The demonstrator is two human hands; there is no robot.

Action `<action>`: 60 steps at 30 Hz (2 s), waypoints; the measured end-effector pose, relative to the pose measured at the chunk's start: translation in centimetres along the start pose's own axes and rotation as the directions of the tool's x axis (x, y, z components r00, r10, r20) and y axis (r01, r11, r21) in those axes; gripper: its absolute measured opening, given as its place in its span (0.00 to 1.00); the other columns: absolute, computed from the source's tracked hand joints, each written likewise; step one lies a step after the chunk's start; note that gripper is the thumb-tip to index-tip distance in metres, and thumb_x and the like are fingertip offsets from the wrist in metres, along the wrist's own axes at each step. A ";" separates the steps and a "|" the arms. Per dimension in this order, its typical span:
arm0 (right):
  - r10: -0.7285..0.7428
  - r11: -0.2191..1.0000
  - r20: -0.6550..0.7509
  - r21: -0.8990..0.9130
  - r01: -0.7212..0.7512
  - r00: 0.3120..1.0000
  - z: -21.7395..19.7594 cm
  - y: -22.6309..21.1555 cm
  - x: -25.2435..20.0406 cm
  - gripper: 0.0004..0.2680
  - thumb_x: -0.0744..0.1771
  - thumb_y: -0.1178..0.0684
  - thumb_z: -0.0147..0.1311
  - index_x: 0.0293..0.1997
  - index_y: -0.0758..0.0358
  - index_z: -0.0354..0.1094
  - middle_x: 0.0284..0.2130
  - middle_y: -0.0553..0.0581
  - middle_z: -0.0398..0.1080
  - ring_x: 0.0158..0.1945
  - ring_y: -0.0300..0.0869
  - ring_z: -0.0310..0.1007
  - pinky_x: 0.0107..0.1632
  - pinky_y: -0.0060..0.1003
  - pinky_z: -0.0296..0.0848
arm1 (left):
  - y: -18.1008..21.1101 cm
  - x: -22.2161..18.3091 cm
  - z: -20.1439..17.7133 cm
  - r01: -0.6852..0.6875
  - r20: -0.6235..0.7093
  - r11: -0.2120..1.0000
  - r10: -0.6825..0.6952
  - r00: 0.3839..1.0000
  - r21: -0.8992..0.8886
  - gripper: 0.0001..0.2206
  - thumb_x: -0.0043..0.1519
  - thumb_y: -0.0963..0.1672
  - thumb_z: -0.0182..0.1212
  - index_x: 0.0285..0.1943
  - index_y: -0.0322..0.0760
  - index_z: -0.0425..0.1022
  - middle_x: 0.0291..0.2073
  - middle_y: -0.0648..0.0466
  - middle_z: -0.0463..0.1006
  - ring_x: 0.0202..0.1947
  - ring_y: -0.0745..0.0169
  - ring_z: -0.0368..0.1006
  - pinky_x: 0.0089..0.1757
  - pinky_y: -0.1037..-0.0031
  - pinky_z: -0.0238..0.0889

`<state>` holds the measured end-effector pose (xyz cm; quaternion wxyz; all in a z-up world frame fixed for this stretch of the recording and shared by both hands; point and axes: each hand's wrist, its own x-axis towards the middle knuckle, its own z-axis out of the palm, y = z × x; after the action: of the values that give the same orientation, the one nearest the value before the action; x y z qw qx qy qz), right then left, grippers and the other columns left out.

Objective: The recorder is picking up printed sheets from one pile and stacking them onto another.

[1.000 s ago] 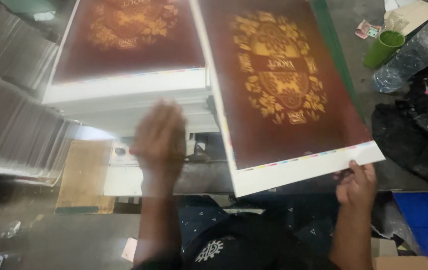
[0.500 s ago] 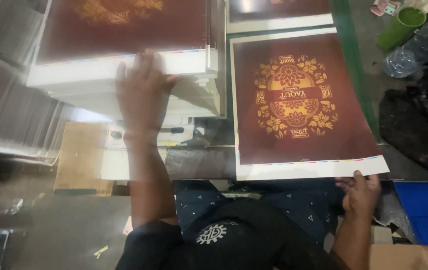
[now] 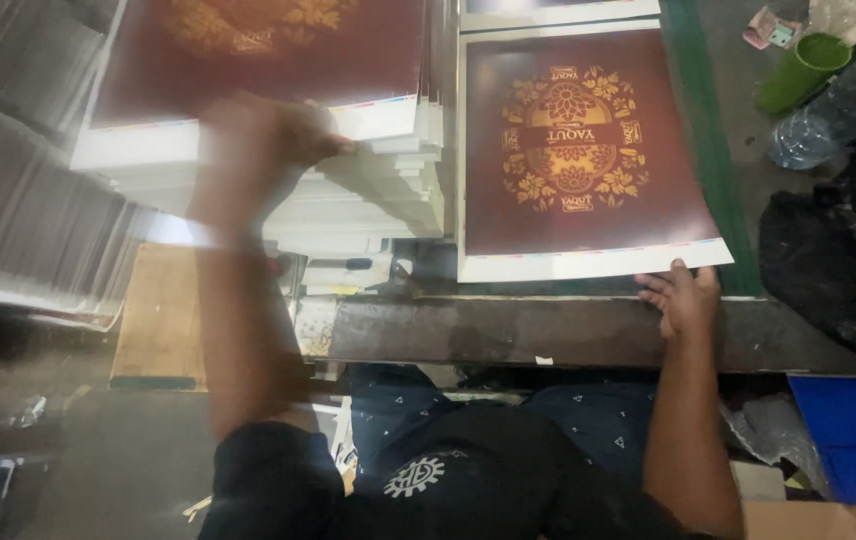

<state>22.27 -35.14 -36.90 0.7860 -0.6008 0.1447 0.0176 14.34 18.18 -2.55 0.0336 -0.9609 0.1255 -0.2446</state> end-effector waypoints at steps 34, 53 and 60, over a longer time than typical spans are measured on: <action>-0.267 0.961 0.524 0.085 0.263 0.809 17.4 -13.5 -16.1 0.14 0.72 0.58 0.47 0.67 0.68 0.64 0.40 0.62 0.78 0.35 0.41 0.77 0.34 0.31 0.74 | 7.2 0.5 0.7 -0.313 -0.880 0.936 0.005 0.476 -0.164 0.06 0.71 0.41 0.60 0.42 0.32 0.79 0.38 0.46 0.80 0.43 0.53 0.79 0.46 0.67 0.78; -0.234 0.899 0.005 0.382 0.215 0.972 -2.7 -2.7 -8.6 0.13 0.74 0.58 0.48 0.67 0.66 0.59 0.45 0.60 0.73 0.40 0.50 0.80 0.37 0.42 0.78 | 13.7 -5.9 -2.2 -0.068 -0.032 0.997 0.069 0.997 0.029 0.37 0.60 0.60 0.52 0.66 0.24 0.66 0.67 0.35 0.70 0.69 0.42 0.63 0.64 0.50 0.54; -0.116 0.922 0.016 0.374 0.102 0.993 -12.2 5.7 -6.7 0.06 0.74 0.60 0.49 0.56 0.69 0.61 0.39 0.61 0.74 0.39 0.52 0.80 0.39 0.45 0.80 | 6.6 -8.3 2.8 0.000 -0.513 0.994 -0.055 0.856 -0.108 0.13 0.67 0.38 0.53 0.57 0.35 0.80 0.44 0.44 0.87 0.33 0.60 0.83 0.29 0.71 0.70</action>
<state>12.24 -44.14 -43.47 0.8880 -0.4476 0.0969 -0.0425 7.13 13.98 -9.69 -0.0547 -0.8625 0.1287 -0.4864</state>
